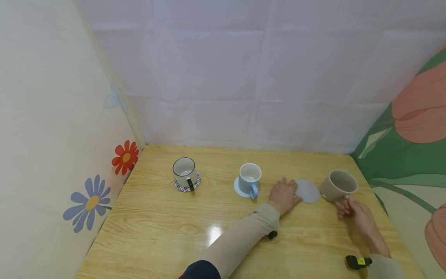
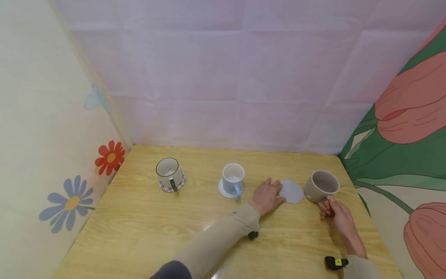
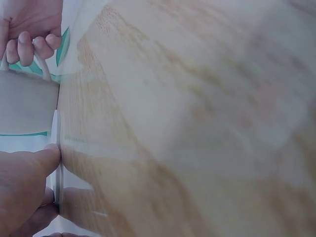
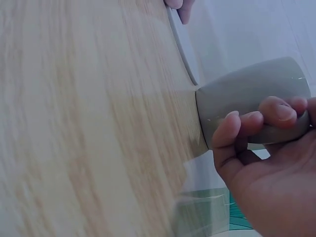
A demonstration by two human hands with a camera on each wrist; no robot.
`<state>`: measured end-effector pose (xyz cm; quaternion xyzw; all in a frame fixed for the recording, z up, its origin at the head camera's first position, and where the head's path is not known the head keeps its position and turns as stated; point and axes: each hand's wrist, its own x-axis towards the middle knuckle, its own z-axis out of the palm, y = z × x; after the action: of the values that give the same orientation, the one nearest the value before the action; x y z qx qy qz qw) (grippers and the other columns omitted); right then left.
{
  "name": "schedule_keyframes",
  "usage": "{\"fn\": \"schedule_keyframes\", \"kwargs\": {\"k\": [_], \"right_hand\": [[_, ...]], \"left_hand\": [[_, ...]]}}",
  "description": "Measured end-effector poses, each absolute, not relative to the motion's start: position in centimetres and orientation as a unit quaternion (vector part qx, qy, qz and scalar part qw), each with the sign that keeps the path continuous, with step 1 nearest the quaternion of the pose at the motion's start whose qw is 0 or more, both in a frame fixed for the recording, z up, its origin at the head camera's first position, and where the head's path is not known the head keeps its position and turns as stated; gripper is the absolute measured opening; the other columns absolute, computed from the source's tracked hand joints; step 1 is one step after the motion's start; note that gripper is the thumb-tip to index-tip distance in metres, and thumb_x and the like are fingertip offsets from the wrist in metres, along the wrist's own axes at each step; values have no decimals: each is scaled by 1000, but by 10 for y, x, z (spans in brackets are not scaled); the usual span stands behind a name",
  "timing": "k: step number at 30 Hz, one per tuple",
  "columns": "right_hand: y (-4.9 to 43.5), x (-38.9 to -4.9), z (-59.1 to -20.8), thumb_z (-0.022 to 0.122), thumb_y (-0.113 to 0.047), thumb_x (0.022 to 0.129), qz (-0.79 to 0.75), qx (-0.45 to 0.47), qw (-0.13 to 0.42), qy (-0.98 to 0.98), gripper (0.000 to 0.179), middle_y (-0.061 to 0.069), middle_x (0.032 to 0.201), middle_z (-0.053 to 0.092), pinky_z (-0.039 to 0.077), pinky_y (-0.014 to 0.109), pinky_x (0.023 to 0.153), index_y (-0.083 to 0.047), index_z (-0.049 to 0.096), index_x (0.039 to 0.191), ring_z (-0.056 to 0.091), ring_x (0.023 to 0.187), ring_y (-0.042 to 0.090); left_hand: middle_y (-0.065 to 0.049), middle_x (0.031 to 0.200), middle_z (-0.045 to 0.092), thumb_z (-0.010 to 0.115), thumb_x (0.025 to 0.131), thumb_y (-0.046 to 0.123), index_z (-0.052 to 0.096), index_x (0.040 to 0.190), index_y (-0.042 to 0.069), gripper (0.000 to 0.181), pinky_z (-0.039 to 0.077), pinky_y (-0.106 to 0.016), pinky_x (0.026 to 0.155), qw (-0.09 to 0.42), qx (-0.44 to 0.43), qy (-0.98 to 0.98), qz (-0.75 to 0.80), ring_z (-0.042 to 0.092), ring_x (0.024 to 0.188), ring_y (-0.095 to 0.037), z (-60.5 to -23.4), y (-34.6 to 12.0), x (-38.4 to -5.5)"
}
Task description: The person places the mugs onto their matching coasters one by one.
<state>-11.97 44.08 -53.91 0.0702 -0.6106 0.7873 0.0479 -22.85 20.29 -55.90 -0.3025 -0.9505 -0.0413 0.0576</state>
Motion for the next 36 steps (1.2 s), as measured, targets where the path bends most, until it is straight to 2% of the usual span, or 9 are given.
{"fn": "schedule_keyframes", "kwargs": {"k": [3,9,17,27,36], "right_hand": [[440,-119,-539,29,-11,118,783,63,54,-616,37,4,76,45,47,30,61,-2,50,89,45,69,20],[438,-117,-542,34,-9,117,800,32,65,-596,38,2,76,54,53,28,62,0,57,88,55,70,16],[438,-118,-543,35,-7,116,792,47,76,-604,38,3,79,56,57,28,64,6,56,88,57,74,16],[439,-117,-544,40,-10,116,803,30,86,-590,38,4,78,60,61,29,66,4,63,88,64,73,16],[441,-116,-543,38,-9,116,809,39,77,-581,39,6,78,61,64,31,69,4,64,90,69,75,18]], "left_hand": [[19,135,69,63,98,69,70,134,31,53,50,-21,106,63,-301,-951,-43,61,129,-8,-559,203,-227],[19,127,70,65,96,70,71,130,31,51,51,-19,100,69,-301,-950,-47,62,124,-6,-565,202,-225],[20,133,69,62,97,71,70,132,33,53,50,-21,104,68,-300,-951,-36,61,129,-7,-568,203,-228],[20,130,70,65,95,69,72,128,34,49,50,-21,103,59,-295,-952,-49,61,127,-6,-564,207,-230],[20,129,70,68,95,68,73,124,33,46,49,-21,101,63,-291,-953,-56,62,125,-7,-565,206,-230]]}}
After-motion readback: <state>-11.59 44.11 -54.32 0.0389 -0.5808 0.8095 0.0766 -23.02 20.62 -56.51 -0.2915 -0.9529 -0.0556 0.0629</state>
